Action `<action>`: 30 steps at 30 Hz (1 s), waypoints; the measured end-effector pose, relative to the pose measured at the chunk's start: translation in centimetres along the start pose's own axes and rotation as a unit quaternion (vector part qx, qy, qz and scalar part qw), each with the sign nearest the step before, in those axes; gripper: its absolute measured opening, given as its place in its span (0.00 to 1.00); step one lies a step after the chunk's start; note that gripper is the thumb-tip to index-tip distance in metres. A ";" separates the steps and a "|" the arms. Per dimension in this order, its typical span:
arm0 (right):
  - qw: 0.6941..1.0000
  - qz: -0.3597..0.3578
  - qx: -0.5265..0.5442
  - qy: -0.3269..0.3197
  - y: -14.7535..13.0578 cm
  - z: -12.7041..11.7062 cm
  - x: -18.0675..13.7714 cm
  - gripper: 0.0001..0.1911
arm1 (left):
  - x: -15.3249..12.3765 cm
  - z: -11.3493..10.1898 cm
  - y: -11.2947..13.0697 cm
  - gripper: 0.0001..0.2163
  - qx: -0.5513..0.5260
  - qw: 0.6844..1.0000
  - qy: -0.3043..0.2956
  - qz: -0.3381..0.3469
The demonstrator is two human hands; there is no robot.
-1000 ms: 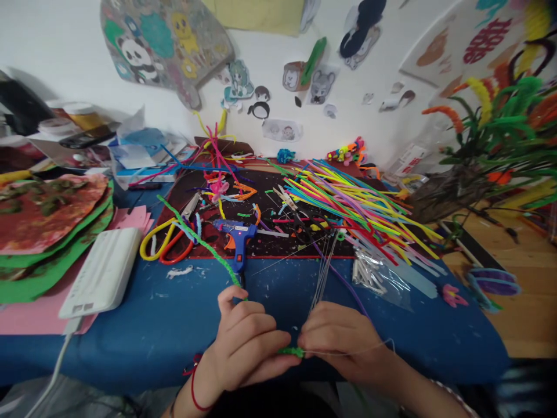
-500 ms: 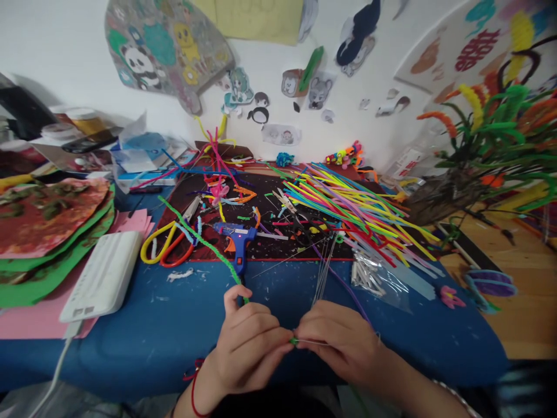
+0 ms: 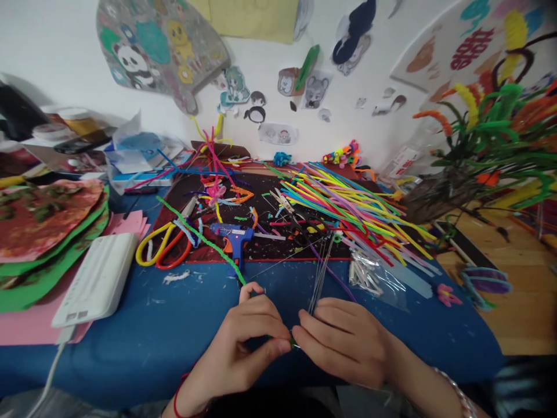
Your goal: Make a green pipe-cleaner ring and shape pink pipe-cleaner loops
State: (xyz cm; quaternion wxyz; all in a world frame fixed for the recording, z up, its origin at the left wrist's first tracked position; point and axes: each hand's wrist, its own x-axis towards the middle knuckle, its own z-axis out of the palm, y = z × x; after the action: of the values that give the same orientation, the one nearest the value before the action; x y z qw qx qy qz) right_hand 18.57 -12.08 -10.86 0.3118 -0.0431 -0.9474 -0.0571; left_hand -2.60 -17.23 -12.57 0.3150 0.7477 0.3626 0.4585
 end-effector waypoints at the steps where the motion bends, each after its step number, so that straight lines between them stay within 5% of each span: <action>1: 1.000 0.018 0.019 0.007 0.1 0.0 0.1 0.11 | -0.1 -0.1 -0.1 0.11 -0.005 1.000 -0.001 -0.006; 6: 0.988 0.110 0.102 0.029 0.1 0.1 0.2 0.12 | -1.3 0.3 -1.1 0.24 0.006 0.998 0.058 -0.031; 11: 0.984 0.134 0.116 0.029 -0.2 0.3 0.2 0.13 | -1.6 0.8 -1.4 0.05 0.002 0.989 0.127 0.071; 15: 0.970 0.182 0.154 0.044 -0.6 0.4 0.3 0.09 | -0.9 0.8 -1.0 0.04 0.105 0.972 0.120 0.170; 30: 0.908 0.319 0.271 0.013 -2.1 0.0 0.9 0.08 | -1.5 1.3 -1.4 0.10 0.260 0.932 0.104 0.230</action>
State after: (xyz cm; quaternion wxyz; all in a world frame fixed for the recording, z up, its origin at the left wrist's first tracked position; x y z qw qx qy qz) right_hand 17.64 -14.10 -10.48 0.3254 -0.2559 -0.8582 0.3035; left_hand -2.25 -17.92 -14.86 -0.0439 0.8146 0.3179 0.4831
